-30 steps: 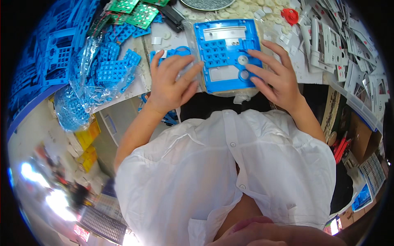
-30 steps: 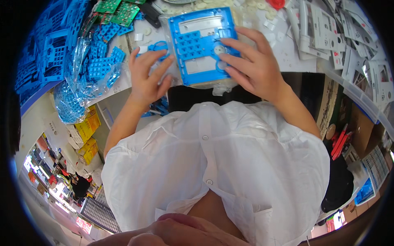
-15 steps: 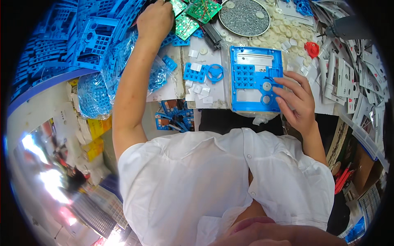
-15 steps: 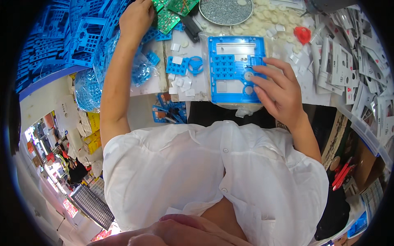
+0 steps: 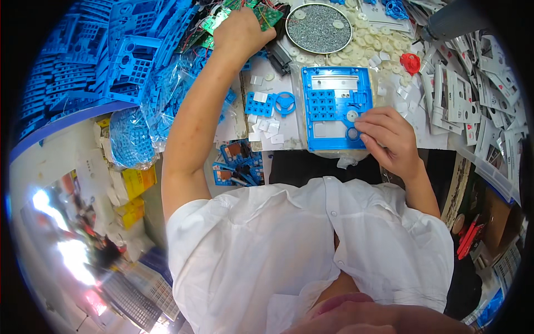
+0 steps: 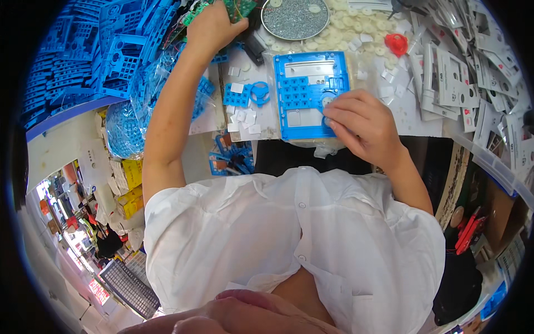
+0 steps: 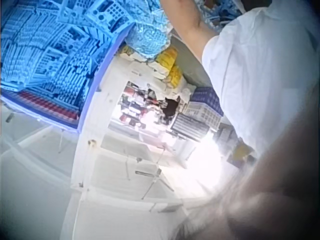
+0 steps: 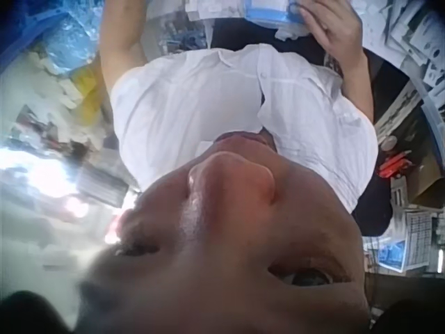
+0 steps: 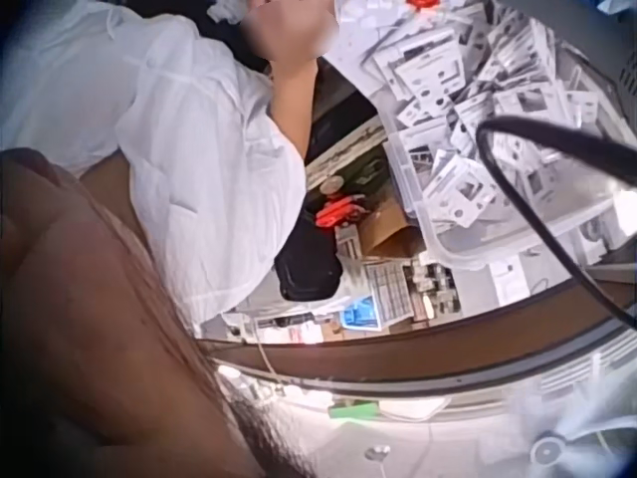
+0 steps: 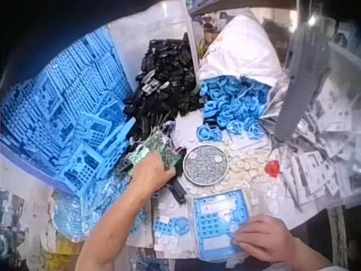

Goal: Assemble and test blue toy electronic calculators by installing circuit boards and fastening components.

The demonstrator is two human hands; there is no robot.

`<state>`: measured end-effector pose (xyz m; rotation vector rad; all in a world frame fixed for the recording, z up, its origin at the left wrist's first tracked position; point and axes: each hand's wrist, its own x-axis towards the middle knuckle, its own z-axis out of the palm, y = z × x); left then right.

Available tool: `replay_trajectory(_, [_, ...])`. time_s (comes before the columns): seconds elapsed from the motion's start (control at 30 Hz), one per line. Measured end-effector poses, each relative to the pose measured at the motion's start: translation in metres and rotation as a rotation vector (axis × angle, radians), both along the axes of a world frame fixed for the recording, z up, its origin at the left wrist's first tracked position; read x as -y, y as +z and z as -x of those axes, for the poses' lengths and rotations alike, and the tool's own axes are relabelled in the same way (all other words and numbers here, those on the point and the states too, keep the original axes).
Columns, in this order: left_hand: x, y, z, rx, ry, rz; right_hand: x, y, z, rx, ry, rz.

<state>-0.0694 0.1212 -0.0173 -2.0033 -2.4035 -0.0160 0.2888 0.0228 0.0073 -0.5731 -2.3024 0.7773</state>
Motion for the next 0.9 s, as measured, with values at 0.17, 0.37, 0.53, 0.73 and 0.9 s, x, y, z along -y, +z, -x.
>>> replay_trajectory(0.17, [0.016, 0.057, 0.057, 0.51, 0.05, -0.483, 0.002, -0.004, -0.02, 0.0, -0.066, 0.007])
replay_trajectory(0.37, [0.086, 0.067, 0.109, 1.733, 0.234, -0.539, -0.001, -0.007, -0.012, -0.023, -0.038, 0.03])
replay_trajectory(0.53, [0.117, 0.036, 0.12, 2.776, -0.058, -0.544, -0.009, -0.001, 0.017, -0.077, 0.062, -0.02])
replay_trajectory(0.73, [0.139, 0.073, 0.106, 1.834, 0.02, -0.541, -0.011, 0.008, 0.041, -0.094, 0.154, -0.079])
replay_trajectory(0.9, [0.121, 0.057, 0.105, 1.527, 0.385, -0.662, -0.014, 0.005, 0.049, -0.1, 0.163, -0.126])
